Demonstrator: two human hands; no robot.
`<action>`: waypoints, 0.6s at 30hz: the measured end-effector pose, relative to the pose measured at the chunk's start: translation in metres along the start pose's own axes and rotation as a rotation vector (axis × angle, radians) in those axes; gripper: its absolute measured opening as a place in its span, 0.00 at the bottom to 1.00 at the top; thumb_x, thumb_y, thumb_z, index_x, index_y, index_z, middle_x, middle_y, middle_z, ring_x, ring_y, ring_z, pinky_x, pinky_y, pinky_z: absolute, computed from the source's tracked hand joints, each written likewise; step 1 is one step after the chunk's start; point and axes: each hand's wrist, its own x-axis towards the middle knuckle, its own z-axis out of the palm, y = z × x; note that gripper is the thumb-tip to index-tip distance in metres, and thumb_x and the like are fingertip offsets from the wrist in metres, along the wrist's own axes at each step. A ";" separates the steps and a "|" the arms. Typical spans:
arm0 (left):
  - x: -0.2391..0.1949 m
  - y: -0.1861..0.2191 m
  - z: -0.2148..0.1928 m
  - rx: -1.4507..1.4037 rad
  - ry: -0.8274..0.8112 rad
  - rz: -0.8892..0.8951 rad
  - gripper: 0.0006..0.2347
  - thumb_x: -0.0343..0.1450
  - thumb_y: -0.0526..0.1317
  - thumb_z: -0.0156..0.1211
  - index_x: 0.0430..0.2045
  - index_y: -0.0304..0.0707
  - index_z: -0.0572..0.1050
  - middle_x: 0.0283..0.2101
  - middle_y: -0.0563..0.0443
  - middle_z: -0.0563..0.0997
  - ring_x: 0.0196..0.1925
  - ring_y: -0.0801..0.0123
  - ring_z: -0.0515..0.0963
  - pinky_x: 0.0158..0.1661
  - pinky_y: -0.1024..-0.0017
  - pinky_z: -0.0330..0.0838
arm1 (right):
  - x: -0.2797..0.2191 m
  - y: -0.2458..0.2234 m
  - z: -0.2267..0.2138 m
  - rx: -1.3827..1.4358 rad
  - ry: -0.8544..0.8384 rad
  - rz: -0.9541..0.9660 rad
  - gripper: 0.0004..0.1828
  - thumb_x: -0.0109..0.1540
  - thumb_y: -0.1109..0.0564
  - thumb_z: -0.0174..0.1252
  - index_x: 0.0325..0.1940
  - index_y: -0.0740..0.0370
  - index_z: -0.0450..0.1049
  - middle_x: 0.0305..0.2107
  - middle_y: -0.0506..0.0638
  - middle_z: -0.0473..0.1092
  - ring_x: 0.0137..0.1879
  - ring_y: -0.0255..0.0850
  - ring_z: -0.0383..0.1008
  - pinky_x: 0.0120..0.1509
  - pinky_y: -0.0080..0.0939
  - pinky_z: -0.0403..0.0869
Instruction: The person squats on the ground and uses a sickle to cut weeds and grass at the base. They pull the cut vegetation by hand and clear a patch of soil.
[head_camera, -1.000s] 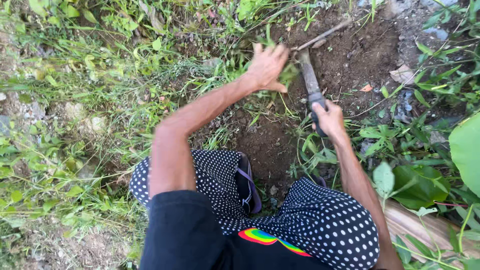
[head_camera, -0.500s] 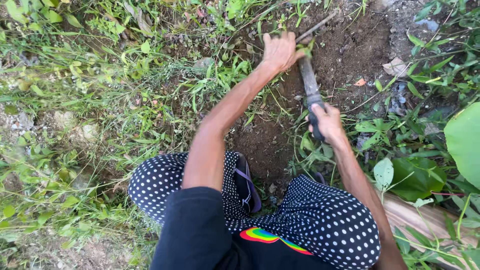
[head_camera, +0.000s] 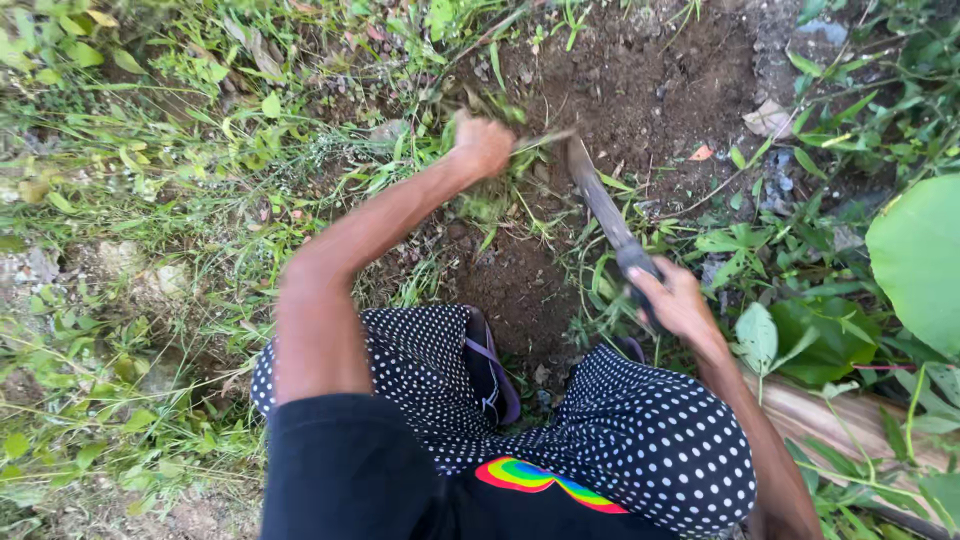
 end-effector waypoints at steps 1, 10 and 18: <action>-0.039 -0.008 -0.009 -0.017 -0.140 -0.010 0.14 0.80 0.48 0.45 0.41 0.50 0.82 0.34 0.54 0.78 0.36 0.70 0.71 0.54 0.50 0.60 | -0.010 0.004 -0.012 0.059 -0.055 0.056 0.19 0.66 0.51 0.55 0.55 0.67 0.74 0.26 0.50 0.76 0.20 0.34 0.69 0.21 0.34 0.66; -0.090 0.008 -0.043 0.231 0.411 0.265 0.60 0.42 0.70 0.76 0.71 0.46 0.56 0.64 0.44 0.68 0.61 0.52 0.66 0.56 0.43 0.58 | 0.070 -0.067 0.099 -0.587 -0.074 -0.348 0.22 0.68 0.45 0.59 0.52 0.69 0.73 0.23 0.61 0.73 0.26 0.44 0.72 0.29 0.45 0.70; -0.122 -0.058 0.031 0.235 -0.209 0.147 0.38 0.66 0.64 0.70 0.67 0.51 0.62 0.62 0.44 0.71 0.62 0.53 0.70 0.62 0.38 0.56 | -0.061 0.029 -0.028 -0.309 0.016 0.017 0.32 0.63 0.43 0.61 0.65 0.66 0.70 0.46 0.57 0.77 0.48 0.38 0.78 0.54 0.40 0.74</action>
